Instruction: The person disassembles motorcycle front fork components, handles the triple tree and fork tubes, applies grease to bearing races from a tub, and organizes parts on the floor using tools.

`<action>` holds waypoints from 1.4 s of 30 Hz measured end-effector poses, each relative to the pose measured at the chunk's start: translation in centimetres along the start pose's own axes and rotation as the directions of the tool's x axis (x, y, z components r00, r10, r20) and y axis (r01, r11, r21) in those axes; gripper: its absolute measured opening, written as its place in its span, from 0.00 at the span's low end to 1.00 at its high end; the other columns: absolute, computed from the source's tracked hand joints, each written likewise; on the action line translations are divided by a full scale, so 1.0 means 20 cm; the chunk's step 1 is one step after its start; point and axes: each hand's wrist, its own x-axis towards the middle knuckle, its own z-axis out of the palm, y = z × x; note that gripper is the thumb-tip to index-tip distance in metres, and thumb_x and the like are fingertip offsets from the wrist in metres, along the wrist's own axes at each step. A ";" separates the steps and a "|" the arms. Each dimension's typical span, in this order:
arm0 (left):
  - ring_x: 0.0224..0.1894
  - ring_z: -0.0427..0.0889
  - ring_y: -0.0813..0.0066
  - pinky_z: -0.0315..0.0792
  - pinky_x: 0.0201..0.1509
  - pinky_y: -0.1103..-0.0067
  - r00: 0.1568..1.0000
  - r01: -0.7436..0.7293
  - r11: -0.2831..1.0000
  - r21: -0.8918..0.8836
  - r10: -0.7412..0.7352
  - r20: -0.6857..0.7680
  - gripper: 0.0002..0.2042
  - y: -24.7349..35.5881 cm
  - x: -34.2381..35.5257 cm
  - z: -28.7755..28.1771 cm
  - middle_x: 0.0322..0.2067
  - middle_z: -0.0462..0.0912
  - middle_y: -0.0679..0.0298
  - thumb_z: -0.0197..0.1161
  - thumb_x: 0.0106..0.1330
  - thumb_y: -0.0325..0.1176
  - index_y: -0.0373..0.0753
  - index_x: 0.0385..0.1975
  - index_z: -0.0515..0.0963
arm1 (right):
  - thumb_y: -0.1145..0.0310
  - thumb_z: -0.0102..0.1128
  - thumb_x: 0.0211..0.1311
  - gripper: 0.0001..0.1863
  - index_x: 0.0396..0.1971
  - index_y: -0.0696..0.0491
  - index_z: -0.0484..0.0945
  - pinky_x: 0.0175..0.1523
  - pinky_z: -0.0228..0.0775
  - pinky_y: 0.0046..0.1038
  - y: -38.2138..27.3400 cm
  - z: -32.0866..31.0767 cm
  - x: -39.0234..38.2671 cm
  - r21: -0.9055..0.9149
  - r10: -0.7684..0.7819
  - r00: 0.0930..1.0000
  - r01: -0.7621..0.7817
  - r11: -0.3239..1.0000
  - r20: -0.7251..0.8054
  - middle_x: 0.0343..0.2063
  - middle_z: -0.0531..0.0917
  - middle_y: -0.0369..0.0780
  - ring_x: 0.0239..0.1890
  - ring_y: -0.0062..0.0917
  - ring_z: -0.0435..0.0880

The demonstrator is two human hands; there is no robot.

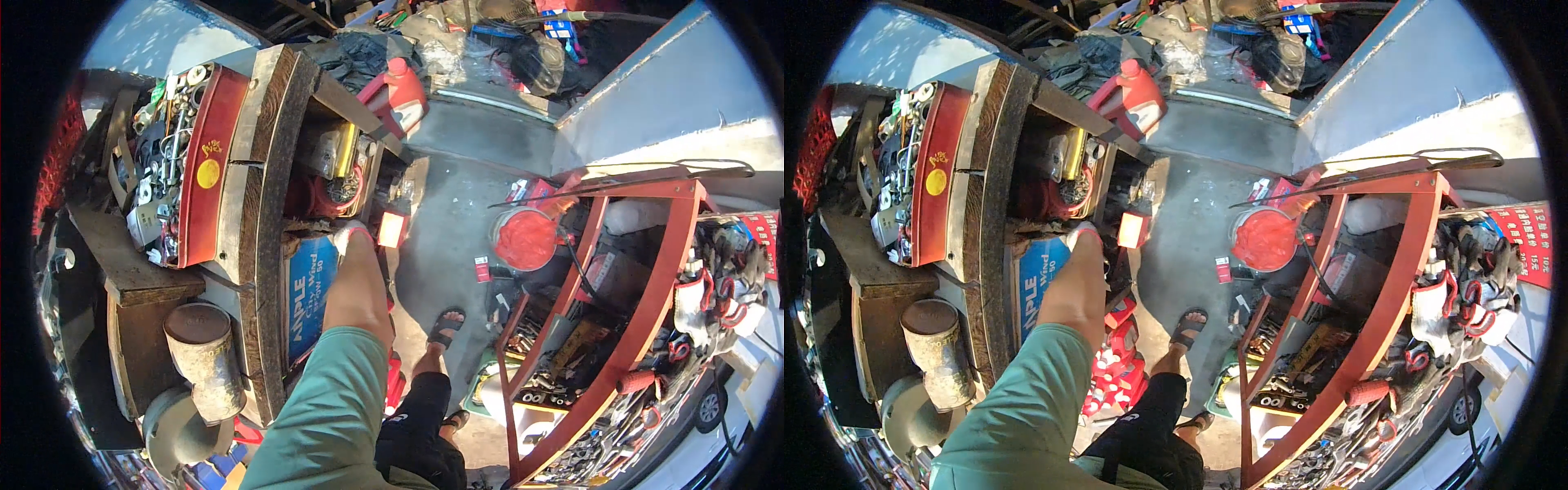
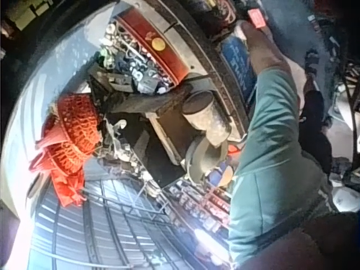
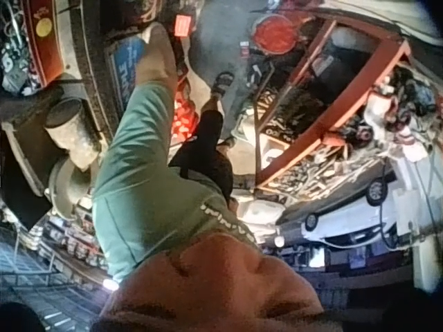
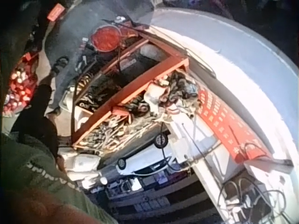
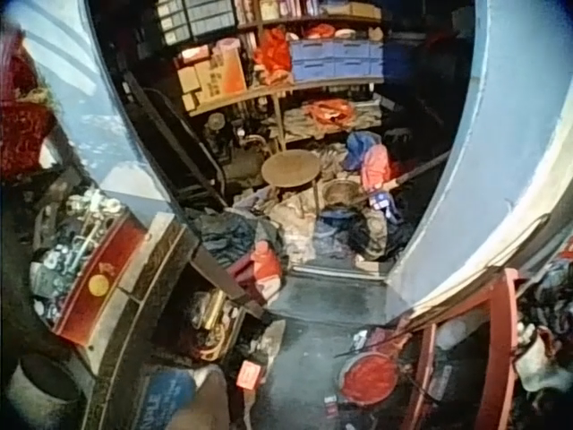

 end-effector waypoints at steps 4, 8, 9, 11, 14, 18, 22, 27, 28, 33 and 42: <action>0.54 0.77 0.74 0.74 0.53 0.71 0.996 0.090 0.976 -0.200 -0.087 0.024 0.16 0.04 0.06 0.04 0.57 0.80 0.69 0.60 0.65 0.33 0.44 0.53 0.81 | 0.63 0.52 0.64 0.17 0.41 0.60 0.82 0.38 0.75 0.37 -0.01 -0.01 0.01 -0.017 0.005 1.000 -0.005 1.000 -0.004 0.29 0.85 0.46 0.29 0.34 0.82; 0.54 0.78 0.74 0.74 0.53 0.70 0.990 0.140 0.937 -0.319 -0.134 0.040 0.16 0.07 0.07 0.04 0.57 0.80 0.69 0.59 0.67 0.33 0.44 0.53 0.81 | 0.63 0.52 0.64 0.17 0.41 0.60 0.82 0.38 0.75 0.37 -0.03 -0.02 0.01 -0.020 0.007 1.000 -0.007 1.000 -0.009 0.29 0.85 0.46 0.30 0.34 0.82; 0.54 0.78 0.73 0.74 0.53 0.70 0.989 0.148 0.928 -0.342 -0.141 0.044 0.16 0.07 0.09 0.05 0.57 0.80 0.69 0.58 0.67 0.33 0.44 0.53 0.81 | 0.63 0.53 0.64 0.17 0.41 0.60 0.82 0.38 0.76 0.37 -0.03 -0.02 0.02 -0.024 0.008 1.000 -0.008 1.000 -0.009 0.29 0.85 0.46 0.30 0.34 0.82; 0.54 0.78 0.73 0.74 0.52 0.69 0.986 0.168 0.909 -0.382 -0.161 0.051 0.16 0.08 0.10 0.06 0.57 0.80 0.68 0.58 0.67 0.33 0.44 0.53 0.81 | 0.63 0.53 0.64 0.17 0.40 0.60 0.82 0.39 0.76 0.37 -0.04 -0.02 0.02 -0.026 0.005 1.000 -0.006 1.000 -0.012 0.29 0.85 0.46 0.30 0.34 0.82; 0.54 0.79 0.73 0.75 0.52 0.69 0.982 0.188 0.889 -0.418 -0.183 0.053 0.16 0.09 0.11 0.03 0.57 0.80 0.68 0.57 0.68 0.33 0.43 0.54 0.81 | 0.63 0.53 0.63 0.16 0.40 0.60 0.82 0.39 0.76 0.37 -0.06 -0.01 0.02 -0.023 0.007 1.000 -0.007 1.000 -0.014 0.29 0.85 0.46 0.30 0.34 0.82; 0.54 0.79 0.72 0.75 0.51 0.68 0.980 0.197 0.869 -0.453 -0.192 0.059 0.15 0.14 0.13 0.02 0.56 0.81 0.68 0.56 0.69 0.34 0.43 0.54 0.81 | 0.64 0.53 0.63 0.16 0.39 0.60 0.83 0.39 0.76 0.37 -0.07 0.00 0.02 -0.021 0.011 1.000 -0.012 1.000 -0.022 0.29 0.86 0.46 0.30 0.34 0.83; 0.54 0.80 0.71 0.76 0.51 0.67 0.977 0.211 0.862 -0.461 -0.199 0.077 0.15 0.15 0.17 0.04 0.56 0.81 0.68 0.55 0.71 0.34 0.43 0.54 0.81 | 0.64 0.53 0.63 0.16 0.39 0.60 0.83 0.39 0.76 0.37 -0.09 0.01 0.02 -0.018 0.018 0.999 -0.019 1.000 -0.031 0.29 0.86 0.46 0.30 0.34 0.83; 0.54 0.81 0.70 0.77 0.50 0.65 0.974 0.227 0.856 -0.464 -0.201 0.105 0.15 0.17 0.20 0.08 0.56 0.81 0.67 0.53 0.72 0.34 0.43 0.54 0.81 | 0.65 0.53 0.62 0.15 0.38 0.60 0.83 0.39 0.76 0.37 -0.11 0.01 0.02 -0.025 0.020 0.999 -0.021 0.999 -0.036 0.29 0.86 0.46 0.31 0.35 0.83; 0.53 0.81 0.68 0.77 0.49 0.64 0.974 0.223 0.827 -0.515 -0.202 0.097 0.15 0.16 0.22 0.09 0.56 0.81 0.65 0.54 0.71 0.33 0.43 0.54 0.81 | 0.65 0.53 0.62 0.15 0.38 0.60 0.83 0.39 0.76 0.37 -0.11 0.01 0.01 -0.030 0.021 0.999 -0.022 0.999 -0.036 0.29 0.86 0.46 0.31 0.35 0.83; 0.48 0.85 0.61 0.79 0.43 0.59 0.956 0.280 0.794 -0.539 -0.283 0.079 0.13 0.10 0.27 0.06 0.51 0.84 0.57 0.59 0.70 0.35 0.39 0.49 0.83 | 0.65 0.53 0.62 0.15 0.37 0.60 0.83 0.40 0.76 0.37 -0.12 -0.01 0.02 -0.041 0.000 1.000 -0.001 0.999 -0.012 0.29 0.86 0.46 0.31 0.35 0.83; 0.56 0.81 0.76 0.77 0.54 0.69 0.999 -0.019 0.994 0.106 0.024 -0.047 0.17 0.01 0.07 -0.01 0.59 0.79 0.76 0.68 0.65 0.37 0.54 0.54 0.82 | 0.66 0.53 0.61 0.14 0.36 0.60 0.83 0.40 0.76 0.37 -0.12 -0.03 0.02 -0.052 0.012 1.000 -0.013 0.999 -0.027 0.29 0.86 0.46 0.32 0.35 0.84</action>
